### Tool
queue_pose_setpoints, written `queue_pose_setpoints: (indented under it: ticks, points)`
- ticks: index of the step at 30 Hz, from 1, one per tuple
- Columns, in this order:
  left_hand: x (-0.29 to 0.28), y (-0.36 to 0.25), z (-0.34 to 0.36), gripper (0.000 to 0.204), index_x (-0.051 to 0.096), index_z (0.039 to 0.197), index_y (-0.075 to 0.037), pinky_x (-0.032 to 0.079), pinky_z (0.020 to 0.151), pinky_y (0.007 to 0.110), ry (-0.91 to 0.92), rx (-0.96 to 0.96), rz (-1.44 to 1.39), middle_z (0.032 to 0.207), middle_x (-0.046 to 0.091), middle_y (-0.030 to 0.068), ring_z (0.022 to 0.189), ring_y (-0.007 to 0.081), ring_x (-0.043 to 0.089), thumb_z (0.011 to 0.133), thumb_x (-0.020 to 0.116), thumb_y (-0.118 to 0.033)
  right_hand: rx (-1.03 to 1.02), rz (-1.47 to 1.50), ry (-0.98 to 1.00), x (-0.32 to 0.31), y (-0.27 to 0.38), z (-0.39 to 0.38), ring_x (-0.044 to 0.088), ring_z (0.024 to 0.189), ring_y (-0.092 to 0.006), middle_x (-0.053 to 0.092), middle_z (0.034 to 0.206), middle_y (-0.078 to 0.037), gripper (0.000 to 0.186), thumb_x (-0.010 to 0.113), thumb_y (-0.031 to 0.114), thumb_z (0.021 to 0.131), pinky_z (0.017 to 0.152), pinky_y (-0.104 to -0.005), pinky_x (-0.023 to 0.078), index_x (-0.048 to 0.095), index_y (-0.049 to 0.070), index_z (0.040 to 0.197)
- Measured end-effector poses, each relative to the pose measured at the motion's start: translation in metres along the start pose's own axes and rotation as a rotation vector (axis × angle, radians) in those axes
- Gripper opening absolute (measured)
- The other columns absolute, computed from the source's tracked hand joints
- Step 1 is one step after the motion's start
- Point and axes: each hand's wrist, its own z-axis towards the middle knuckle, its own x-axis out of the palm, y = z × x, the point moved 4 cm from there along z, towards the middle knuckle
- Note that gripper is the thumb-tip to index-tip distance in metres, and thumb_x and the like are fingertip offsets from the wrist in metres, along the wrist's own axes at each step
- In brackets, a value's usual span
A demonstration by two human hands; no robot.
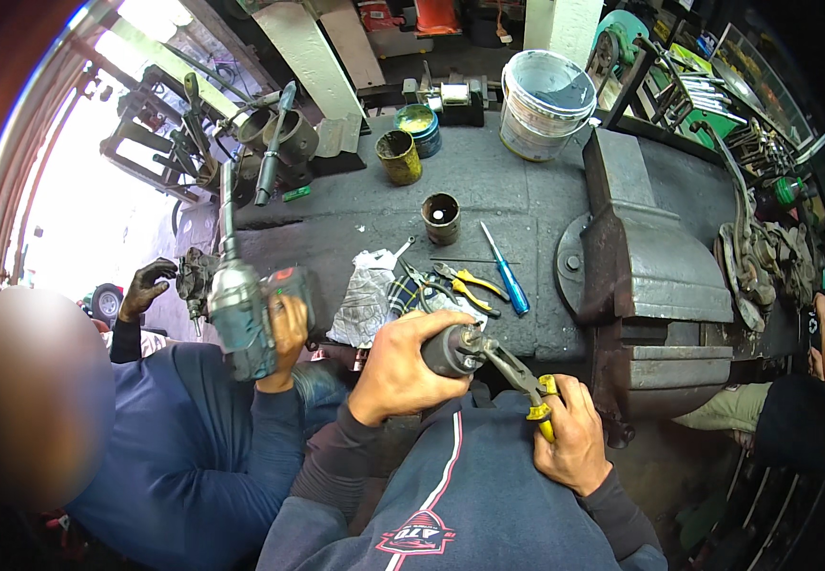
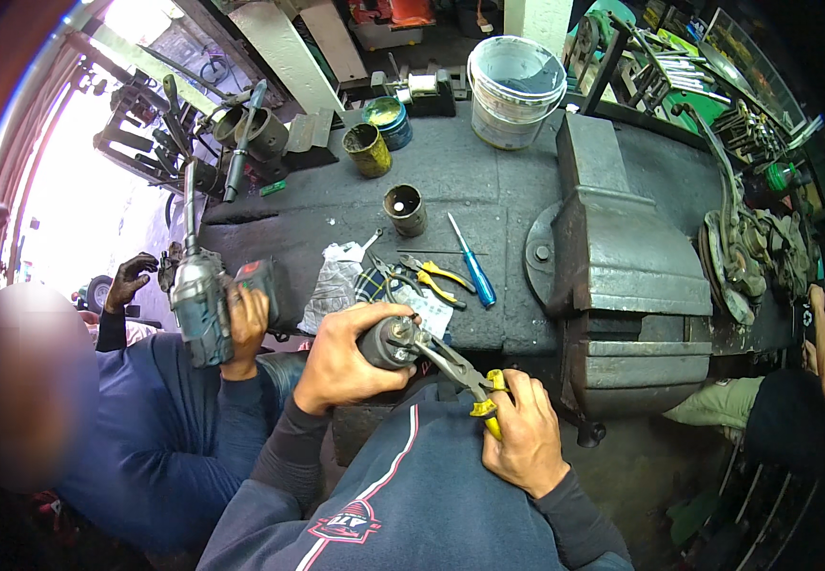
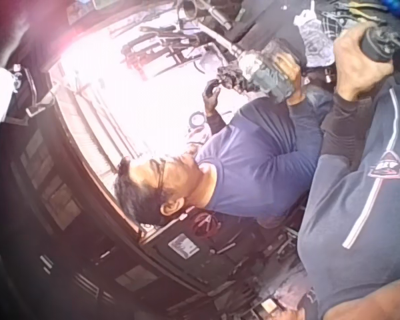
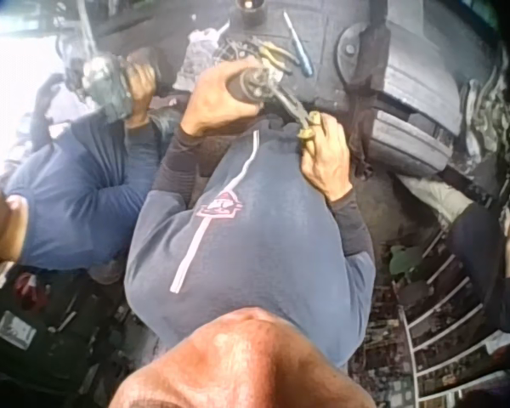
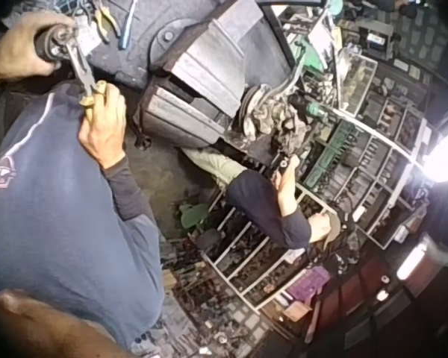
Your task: The person uses pliers to manipulate a small metal component held in their left hand. They repeatedly squeeze and adjust the part while standing at a workbench in a workshop.
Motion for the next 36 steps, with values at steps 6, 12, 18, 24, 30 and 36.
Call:
queue_pose_setpoints:
  ticks: [6,12,18,24,30,36]
  points:
    - [0.017,0.052,-0.001,0.078,0.073,0.130,0.005,0.059,0.088,0.032,0.879,-0.266,-0.701,0.105,0.080,0.0060,0.091,0.0146,0.073,0.061,0.105,-0.013,-0.224,-0.036,0.038,0.004,-0.015,0.004,0.065,0.118,-0.0418,0.063,0.132,-0.023,0.041,0.076,-0.001,0.068,0.103,-0.0487,0.053,0.067,-0.002,0.108]
    - [0.036,0.083,0.000,0.052,0.075,0.114,-0.003,0.058,0.094,0.032,0.351,-0.214,-0.724,0.104,0.077,0.0040,0.098,0.0154,0.073,0.067,0.099,-0.001,-0.032,-0.035,0.038,0.003,-0.024,-0.001,0.063,0.124,-0.0449,0.061,0.138,-0.025,0.041,0.078,0.000,0.076,0.109,-0.0504,0.052,0.068,-0.003,0.116]
    - [0.061,0.166,0.000,0.055,0.075,0.117,-0.005,0.057,0.095,0.033,-0.439,-0.244,-0.259,0.113,0.076,0.0051,0.105,0.0163,0.071,0.068,0.101,-0.003,0.140,0.177,-0.025,0.008,-0.027,-0.016,0.063,0.125,-0.0481,0.060,0.141,-0.029,0.036,0.080,0.004,0.087,0.108,-0.0498,0.053,0.069,-0.005,0.120]
    - [0.048,0.200,-0.006,0.056,0.074,0.120,-0.003,0.057,0.095,0.034,-0.691,-0.342,-0.233,0.110,0.075,0.0052,0.100,0.0168,0.070,0.070,0.100,-0.003,0.208,0.262,-0.086,0.010,-0.021,-0.020,0.064,0.124,-0.0465,0.062,0.139,-0.027,0.029,0.081,0.008,0.090,0.108,-0.0495,0.053,0.072,-0.003,0.116]
    - [0.047,0.252,-0.001,0.064,0.073,0.125,-0.004,0.057,0.101,0.037,-0.704,-0.304,-0.235,0.116,0.075,0.0062,0.106,0.0210,0.070,0.067,0.102,-0.004,0.103,0.262,-0.058,0.028,-0.029,-0.011,0.062,0.127,-0.0455,0.059,0.138,-0.027,0.045,0.080,0.014,0.094,0.111,-0.0485,0.052,0.067,-0.006,0.133]
    - [0.021,0.250,0.021,0.063,0.073,0.121,-0.001,0.054,0.104,0.040,-0.639,-0.335,0.084,0.113,0.074,0.0081,0.105,0.0265,0.068,0.062,0.096,0.003,0.131,0.262,-0.030,0.031,-0.037,-0.012,0.059,0.135,-0.0417,0.056,0.147,-0.022,0.030,0.073,0.018,0.101,0.117,-0.0476,0.049,0.067,0.000,0.125]
